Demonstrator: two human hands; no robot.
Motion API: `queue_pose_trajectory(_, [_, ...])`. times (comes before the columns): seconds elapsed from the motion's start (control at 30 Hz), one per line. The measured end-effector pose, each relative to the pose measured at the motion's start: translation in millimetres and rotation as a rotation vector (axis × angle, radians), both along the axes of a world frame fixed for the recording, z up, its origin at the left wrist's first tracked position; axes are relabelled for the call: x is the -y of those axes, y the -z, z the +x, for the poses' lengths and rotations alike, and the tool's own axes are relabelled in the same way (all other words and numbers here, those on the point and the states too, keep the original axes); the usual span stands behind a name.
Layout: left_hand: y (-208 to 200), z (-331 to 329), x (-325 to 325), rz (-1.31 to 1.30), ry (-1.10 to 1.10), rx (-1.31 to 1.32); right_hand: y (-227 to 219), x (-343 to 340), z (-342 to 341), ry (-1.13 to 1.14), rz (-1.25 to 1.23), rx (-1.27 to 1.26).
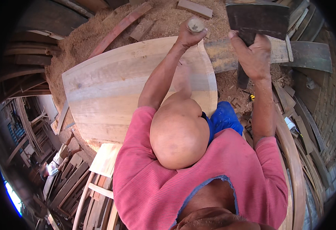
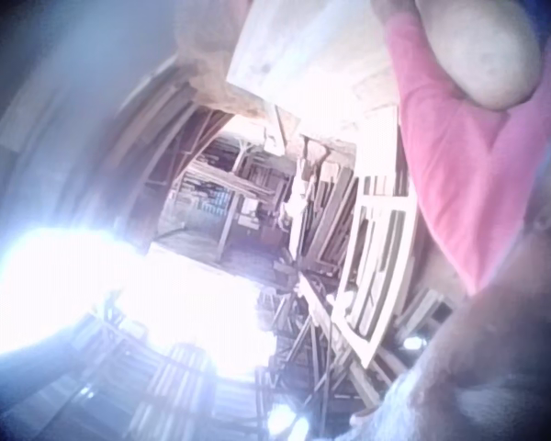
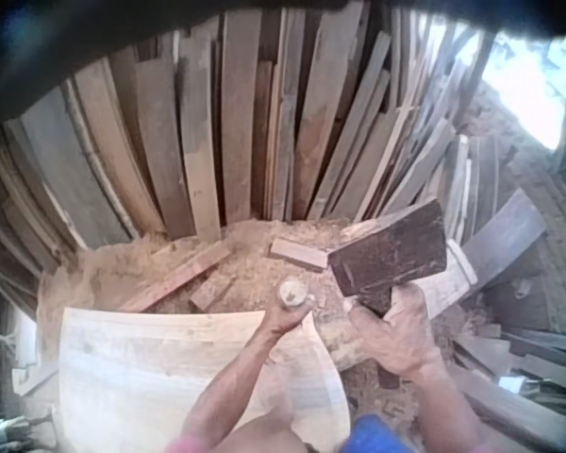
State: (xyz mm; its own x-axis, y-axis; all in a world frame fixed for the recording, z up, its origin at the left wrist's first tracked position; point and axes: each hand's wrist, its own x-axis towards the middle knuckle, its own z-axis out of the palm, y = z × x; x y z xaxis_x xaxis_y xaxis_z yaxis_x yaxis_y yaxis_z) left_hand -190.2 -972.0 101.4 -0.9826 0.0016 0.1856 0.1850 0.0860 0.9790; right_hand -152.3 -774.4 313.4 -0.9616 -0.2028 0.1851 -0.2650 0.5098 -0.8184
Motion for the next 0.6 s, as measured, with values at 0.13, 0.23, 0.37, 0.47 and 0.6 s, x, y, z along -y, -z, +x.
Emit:
queue_pose_trajectory(0.13, [-9, 3, 1, -0.050, 0.042, -0.041, -42, -13, 7, 0.094, -0.045, -0.087])
queue_pose_trajectory(0.23, [-9, 6, -3, -0.072, 0.048, -0.051, -63, -18, 2, 0.080, -0.305, -0.214])
queue_pose_trajectory(0.37, [-16, 12, -6, -0.048, 0.089, -0.027, -82, -14, -10, 0.127, -0.472, -0.491])
queue_pose_trajectory(0.47, [-4, 22, 5, -0.181, 0.095, -0.021, -35, -17, -21, 0.116, -0.042, -0.653])
queue_pose_trajectory(0.6, [-7, 15, -18, -0.044, 0.149, -0.134, 77, -19, -16, -0.194, 0.647, -0.226])
